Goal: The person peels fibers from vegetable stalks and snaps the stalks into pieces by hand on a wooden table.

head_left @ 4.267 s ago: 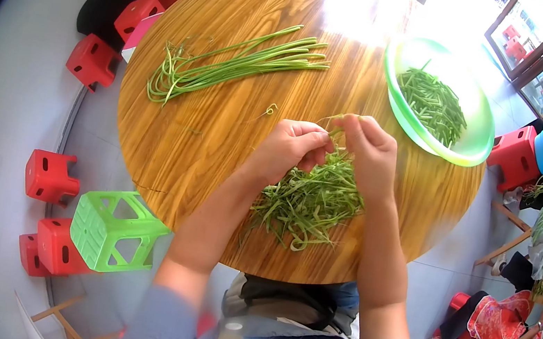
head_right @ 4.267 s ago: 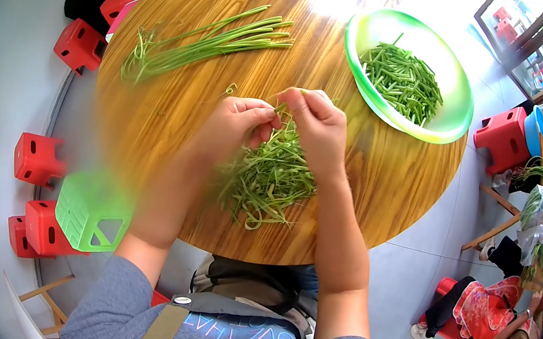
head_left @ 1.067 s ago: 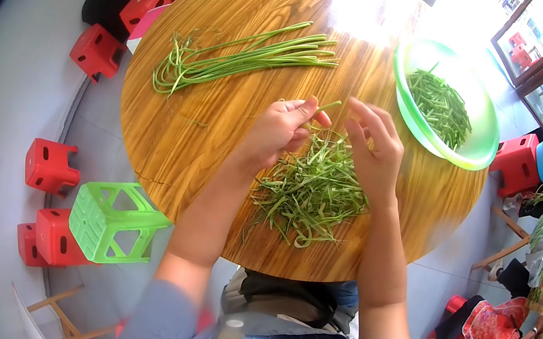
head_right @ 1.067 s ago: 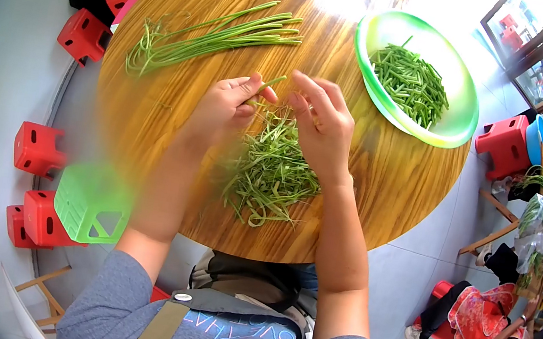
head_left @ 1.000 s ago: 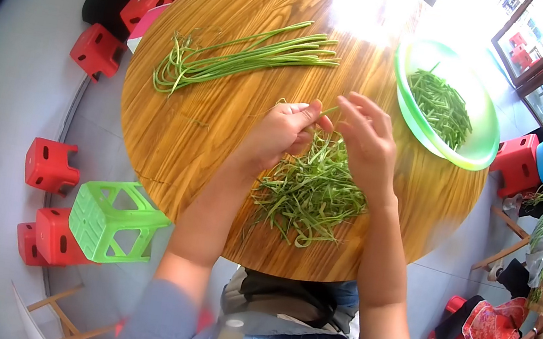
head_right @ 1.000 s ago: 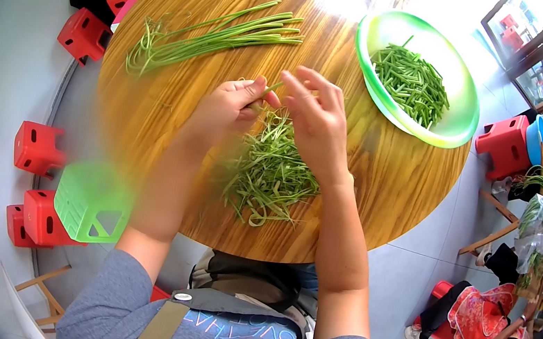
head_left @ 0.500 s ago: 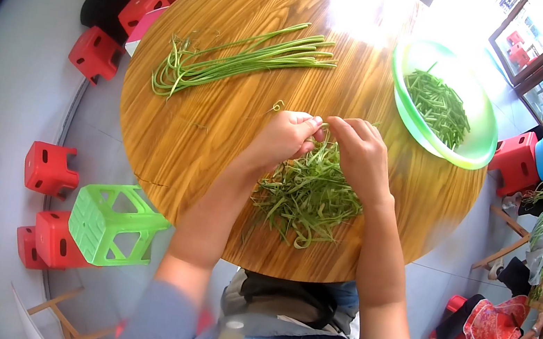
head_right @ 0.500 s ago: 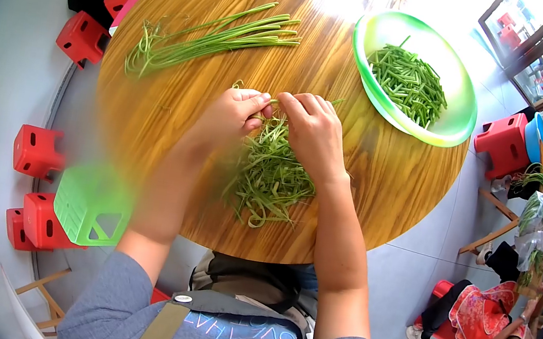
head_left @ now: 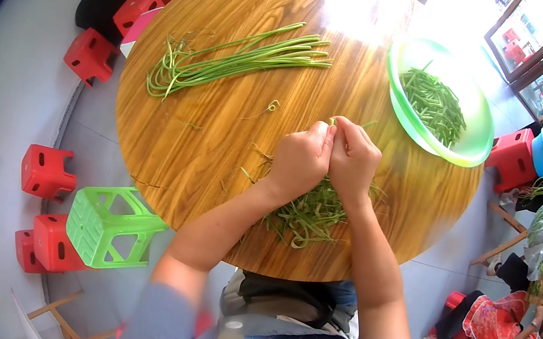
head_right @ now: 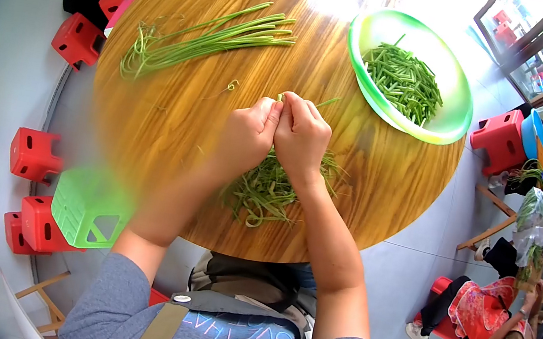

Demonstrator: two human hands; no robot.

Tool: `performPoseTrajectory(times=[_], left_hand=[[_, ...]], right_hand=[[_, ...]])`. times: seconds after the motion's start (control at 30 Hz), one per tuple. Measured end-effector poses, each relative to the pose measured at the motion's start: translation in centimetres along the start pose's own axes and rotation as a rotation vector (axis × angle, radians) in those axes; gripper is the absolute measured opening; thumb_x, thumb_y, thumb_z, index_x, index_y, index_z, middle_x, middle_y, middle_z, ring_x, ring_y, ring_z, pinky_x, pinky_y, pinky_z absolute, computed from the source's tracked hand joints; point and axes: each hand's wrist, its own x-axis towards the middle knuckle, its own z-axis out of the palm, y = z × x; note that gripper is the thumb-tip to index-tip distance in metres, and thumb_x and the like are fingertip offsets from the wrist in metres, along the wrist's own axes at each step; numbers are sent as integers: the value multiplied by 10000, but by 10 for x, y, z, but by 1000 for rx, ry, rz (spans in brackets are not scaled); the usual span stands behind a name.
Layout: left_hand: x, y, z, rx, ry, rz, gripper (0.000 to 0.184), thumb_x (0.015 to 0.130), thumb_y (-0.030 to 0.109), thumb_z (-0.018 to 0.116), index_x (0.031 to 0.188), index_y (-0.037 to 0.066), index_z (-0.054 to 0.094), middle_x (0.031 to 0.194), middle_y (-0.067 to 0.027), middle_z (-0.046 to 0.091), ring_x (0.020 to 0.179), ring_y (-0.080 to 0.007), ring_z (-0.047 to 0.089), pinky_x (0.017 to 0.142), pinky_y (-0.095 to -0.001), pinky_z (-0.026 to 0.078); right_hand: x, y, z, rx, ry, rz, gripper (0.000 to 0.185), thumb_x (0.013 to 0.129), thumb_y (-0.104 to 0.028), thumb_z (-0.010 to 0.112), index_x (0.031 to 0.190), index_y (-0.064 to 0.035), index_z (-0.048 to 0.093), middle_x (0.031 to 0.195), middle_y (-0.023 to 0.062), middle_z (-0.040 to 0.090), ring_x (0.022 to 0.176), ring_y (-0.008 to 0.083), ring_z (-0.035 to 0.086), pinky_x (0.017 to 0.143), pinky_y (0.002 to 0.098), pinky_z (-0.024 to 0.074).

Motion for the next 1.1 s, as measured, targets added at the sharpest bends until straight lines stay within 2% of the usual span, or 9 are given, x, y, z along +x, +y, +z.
performPoseTrajectory(times=[0.23, 0.3, 0.43, 0.6, 0.7, 0.83, 0.93, 1.03, 1.1], left_hand=[[8, 6, -10, -282, -4, -222, 188, 917, 162, 489, 855, 3, 567, 603, -199, 553, 525, -352, 562, 471, -406, 406], [6, 4, -8, -216, 39, -107, 189, 917, 167, 485, 864, 4, 566, 631, -198, 570, 543, -350, 575, 483, -410, 421], [4, -5, -1, -29, 56, 24, 178, 925, 177, 495, 917, 20, 579, 717, -189, 610, 628, -308, 625, 525, -360, 455], [2, -8, 3, -5, 36, 75, 168, 918, 170, 500, 911, 15, 565, 724, -193, 606, 638, -347, 613, 530, -379, 458], [2, -3, -5, -36, -96, -2, 176, 904, 170, 522, 848, 13, 576, 676, -171, 590, 569, -312, 591, 502, -351, 436], [6, 0, -21, -104, -324, -53, 208, 849, 200, 602, 789, 1, 618, 667, -135, 590, 548, -252, 570, 500, -330, 414], [11, -11, -30, -73, -405, 24, 303, 810, 295, 604, 737, 2, 636, 694, -179, 598, 646, -320, 591, 628, -407, 470], [8, -27, -34, 119, -429, 80, 333, 793, 344, 615, 847, 20, 671, 770, -190, 616, 754, -318, 605, 726, -406, 470], [11, -24, -37, 179, -498, -52, 309, 811, 330, 601, 890, 41, 678, 830, -172, 635, 803, -329, 609, 749, -399, 477]], right_hand=[[11, 8, -4, 962, -220, 642, 178, 877, -88, 588, 1013, 15, 641, 872, 54, 654, 782, 122, 597, 721, 233, 464], [10, 9, -4, 1201, -232, 787, 187, 886, -104, 582, 1025, 11, 632, 926, 50, 647, 830, 125, 589, 759, 235, 453], [8, 5, -4, 1364, -185, 940, 194, 898, -113, 559, 1064, -19, 596, 951, 39, 625, 838, 121, 567, 762, 238, 443], [7, 7, -5, 1551, -123, 928, 189, 905, -110, 543, 1080, -44, 575, 962, 25, 608, 813, 105, 538, 737, 230, 436], [12, 10, -10, 1566, -76, 786, 184, 907, -125, 544, 1072, -51, 580, 986, 19, 604, 803, 90, 523, 703, 219, 428], [31, 11, -34, 1243, 215, 531, 221, 897, -124, 575, 1103, -47, 601, 976, -1, 601, 727, 52, 475, 624, 189, 383], [39, 6, -53, 681, 334, 296, 263, 883, -97, 597, 1136, -27, 599, 990, 13, 603, 703, 33, 454, 593, 192, 369], [44, 13, -64, 304, 413, 249, 298, 872, -77, 607, 1163, -14, 586, 1050, 47, 603, 728, 37, 471, 590, 207, 387], [46, 7, -63, 310, 473, 281, 305, 877, -84, 599, 1173, -17, 580, 1036, 45, 580, 746, 56, 489, 612, 207, 410]])
